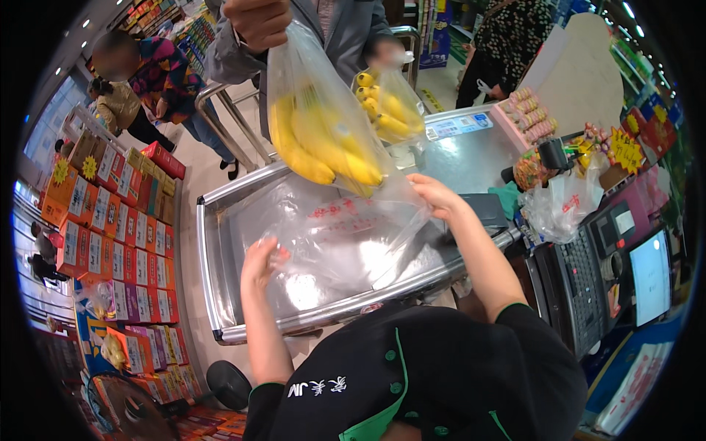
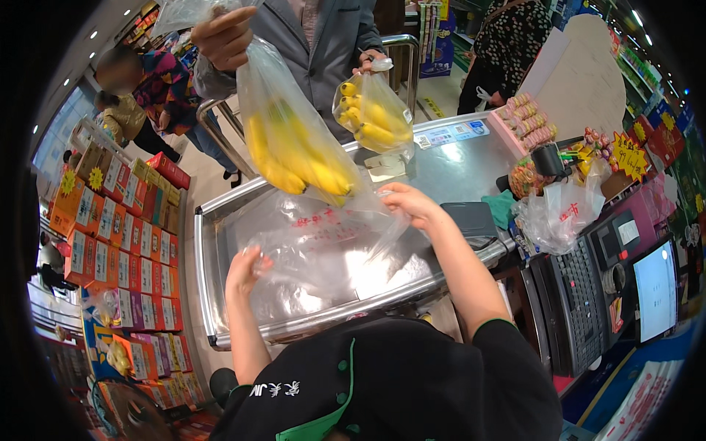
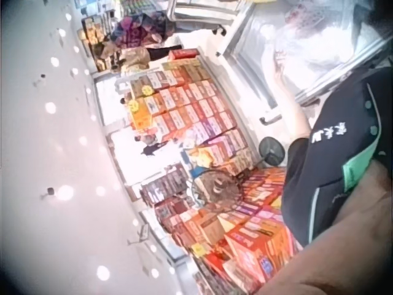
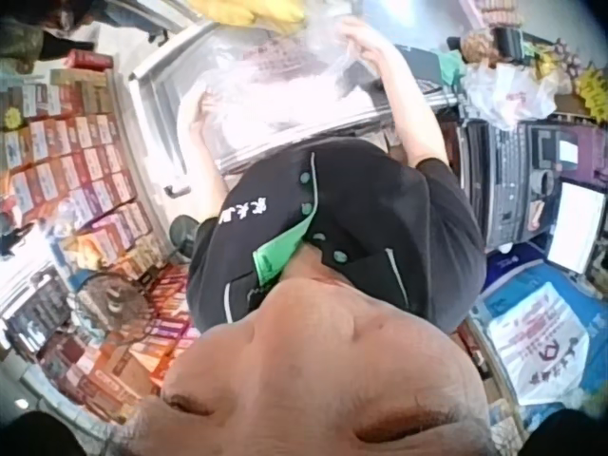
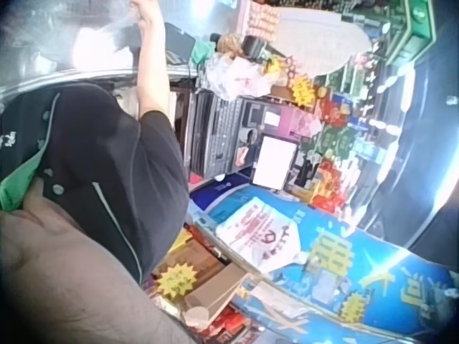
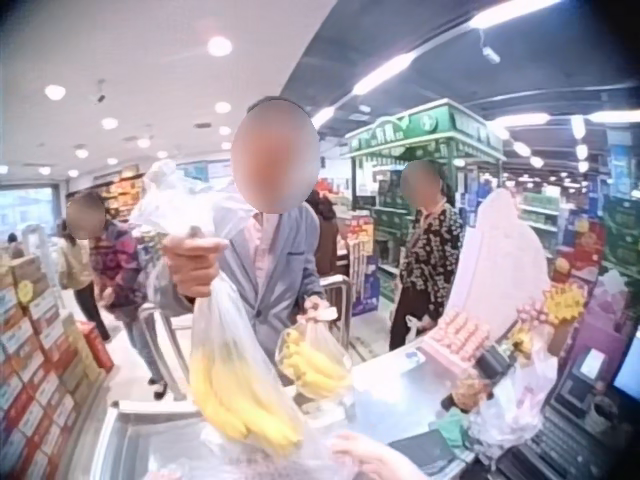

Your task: The person scans various grocery items at a checkout counter, including bananas, packaged food, and vegetables. They use a barcode scanner to process each item and place them into plastic bags for customers.

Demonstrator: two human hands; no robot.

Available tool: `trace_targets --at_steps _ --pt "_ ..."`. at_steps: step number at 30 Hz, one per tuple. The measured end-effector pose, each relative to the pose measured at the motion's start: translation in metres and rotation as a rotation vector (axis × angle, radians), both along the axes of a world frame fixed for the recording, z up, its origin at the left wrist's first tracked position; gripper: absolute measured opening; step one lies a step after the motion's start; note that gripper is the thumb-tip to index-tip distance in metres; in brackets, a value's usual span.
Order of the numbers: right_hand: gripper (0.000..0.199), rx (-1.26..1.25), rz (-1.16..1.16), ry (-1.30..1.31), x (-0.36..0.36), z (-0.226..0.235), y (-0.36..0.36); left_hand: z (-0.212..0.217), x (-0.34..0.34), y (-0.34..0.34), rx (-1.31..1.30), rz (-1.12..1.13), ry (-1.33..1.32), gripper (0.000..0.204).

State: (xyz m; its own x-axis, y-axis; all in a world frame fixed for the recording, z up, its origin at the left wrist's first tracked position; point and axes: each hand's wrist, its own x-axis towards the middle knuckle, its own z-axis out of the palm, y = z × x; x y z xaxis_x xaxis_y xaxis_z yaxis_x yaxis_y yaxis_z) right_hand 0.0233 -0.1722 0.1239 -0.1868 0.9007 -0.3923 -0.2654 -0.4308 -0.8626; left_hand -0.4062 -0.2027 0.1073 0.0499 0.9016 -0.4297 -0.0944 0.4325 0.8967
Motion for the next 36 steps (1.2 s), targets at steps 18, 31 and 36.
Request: trace_targets --at_steps 18,31,36 --pt "0.039 -0.086 -0.164 0.730 0.015 0.022 -0.019 0.127 0.103 0.136 0.215 -0.191 -0.294 0.025" --pt "0.033 0.288 -0.483 0.303 0.046 0.056 -0.013 0.093 0.074 0.120 0.216 -0.205 -0.510 0.018" --pt "0.025 0.354 -0.610 -0.455 0.054 0.023 0.012 0.076 0.074 0.108 0.146 -0.305 -0.592 0.023"
